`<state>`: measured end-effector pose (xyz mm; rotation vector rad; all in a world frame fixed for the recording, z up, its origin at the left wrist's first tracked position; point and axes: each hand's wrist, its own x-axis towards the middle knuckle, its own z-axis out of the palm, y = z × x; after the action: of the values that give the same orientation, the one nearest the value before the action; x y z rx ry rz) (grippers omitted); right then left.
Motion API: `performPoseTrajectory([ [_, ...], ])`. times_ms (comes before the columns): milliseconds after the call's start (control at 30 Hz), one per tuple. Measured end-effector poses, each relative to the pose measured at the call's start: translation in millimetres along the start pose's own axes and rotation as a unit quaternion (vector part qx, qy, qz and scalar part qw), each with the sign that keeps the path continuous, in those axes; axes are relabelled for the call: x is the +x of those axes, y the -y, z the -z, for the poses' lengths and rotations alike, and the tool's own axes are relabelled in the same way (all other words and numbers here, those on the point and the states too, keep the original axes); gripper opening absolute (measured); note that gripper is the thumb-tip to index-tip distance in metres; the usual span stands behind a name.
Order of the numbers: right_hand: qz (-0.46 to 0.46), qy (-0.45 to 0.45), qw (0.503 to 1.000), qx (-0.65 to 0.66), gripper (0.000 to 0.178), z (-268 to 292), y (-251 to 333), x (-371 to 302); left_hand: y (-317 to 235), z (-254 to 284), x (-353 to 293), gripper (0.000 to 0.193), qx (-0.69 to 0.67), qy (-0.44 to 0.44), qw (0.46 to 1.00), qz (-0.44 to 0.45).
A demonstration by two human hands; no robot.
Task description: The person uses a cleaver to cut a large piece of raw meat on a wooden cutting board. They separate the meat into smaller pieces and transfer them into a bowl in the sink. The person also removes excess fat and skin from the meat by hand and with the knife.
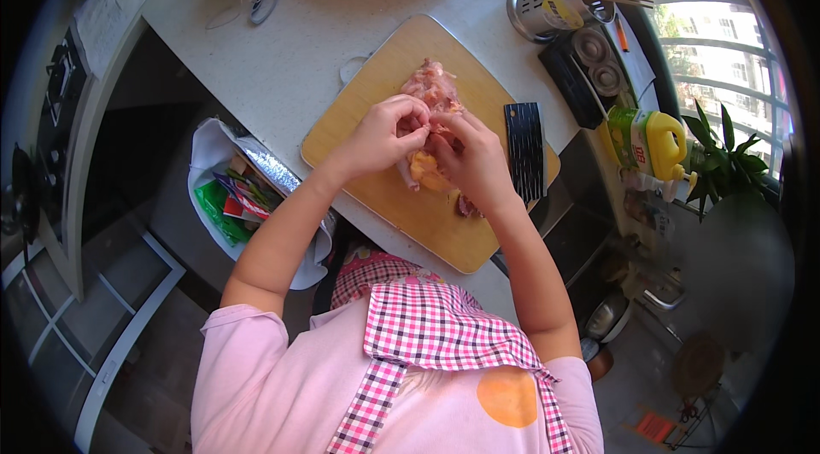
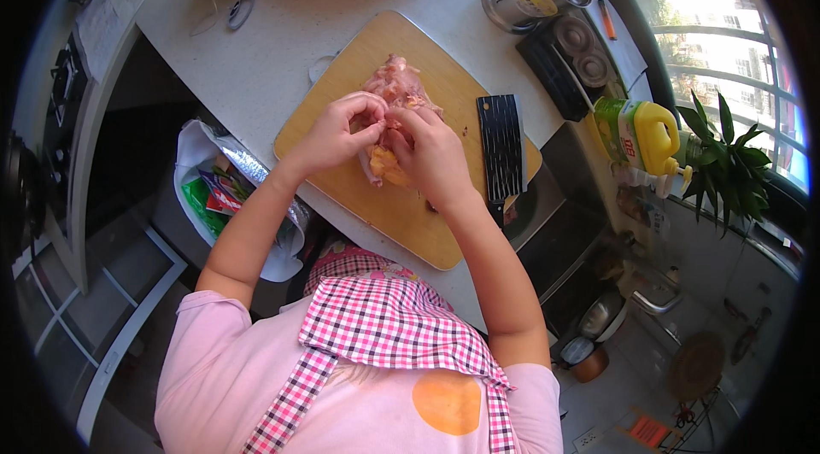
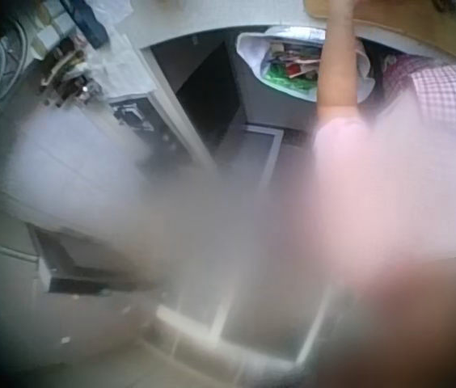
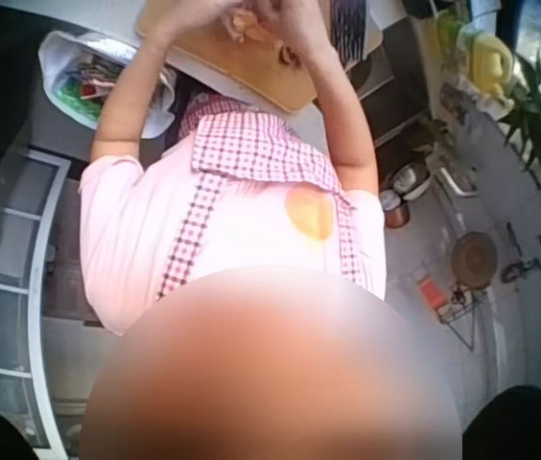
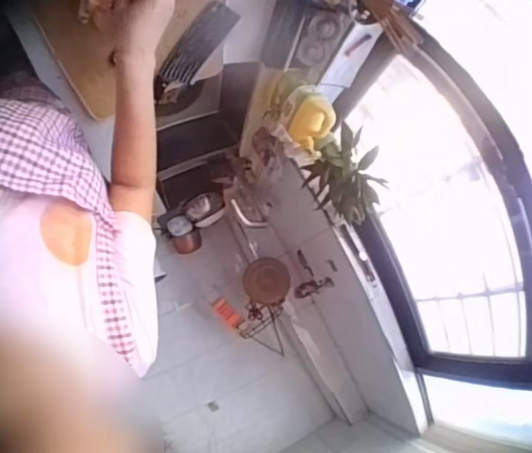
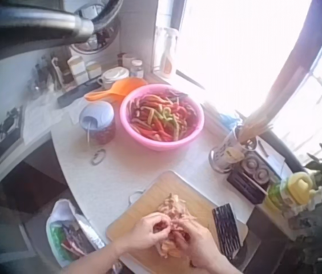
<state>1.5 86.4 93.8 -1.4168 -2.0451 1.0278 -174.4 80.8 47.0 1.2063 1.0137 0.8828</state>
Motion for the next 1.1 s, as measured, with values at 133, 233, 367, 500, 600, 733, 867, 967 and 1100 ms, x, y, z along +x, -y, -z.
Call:
performPoseTrajectory([
  [133, 0.009, -0.029, 1.000, 0.006, 0.013, -1.0, -3.1, 2.3, 2.9, 1.6, -2.8, 0.012, -0.034, -0.009, 0.999, -0.010],
  [233, -0.073, -0.024, 0.994, 0.080, 0.013, 4.8, 0.0, 1.1, 4.9, 0.9, -4.0, 0.018, -0.050, -0.034, 0.998, 0.016],
  [367, -0.113, -0.019, 0.990, 0.082, 0.012, 22.2, 14.0, -5.1, -4.9, -3.6, -8.4, 0.022, 0.005, -0.093, 0.995, 0.036],
  [500, -0.080, -0.006, 0.997, 0.024, 0.011, 43.9, 35.6, -13.3, -10.0, -4.4, -14.8, 0.023, 0.102, -0.102, 0.989, 0.017],
  [600, -0.136, 0.008, 0.985, 0.110, 0.012, 52.3, 33.2, -18.9, -14.8, -6.8, -18.3, 0.022, 0.133, -0.103, 0.985, -0.031],
  [733, -0.173, 0.013, 0.961, 0.217, 0.020, 67.7, 31.6, -31.7, -23.2, -13.6, -16.9, 0.018, 0.211, -0.109, 0.962, -0.131],
  [867, -0.171, -0.013, 0.922, 0.347, 0.028, 88.1, 24.8, -52.5, -33.0, -21.4, -18.6, 0.018, 0.211, -0.103, 0.962, -0.137],
  [967, -0.196, -0.078, 0.913, 0.350, 0.031, 109.4, 25.5, -79.5, -32.5, -25.3, -22.0, 0.018, 0.222, -0.101, 0.959, -0.144],
  [1100, -0.196, -0.174, 0.933, 0.248, 0.034, 132.3, -17.5, -139.7, -33.2, -27.2, -35.1, 0.016, 0.233, -0.094, 0.959, -0.132],
])
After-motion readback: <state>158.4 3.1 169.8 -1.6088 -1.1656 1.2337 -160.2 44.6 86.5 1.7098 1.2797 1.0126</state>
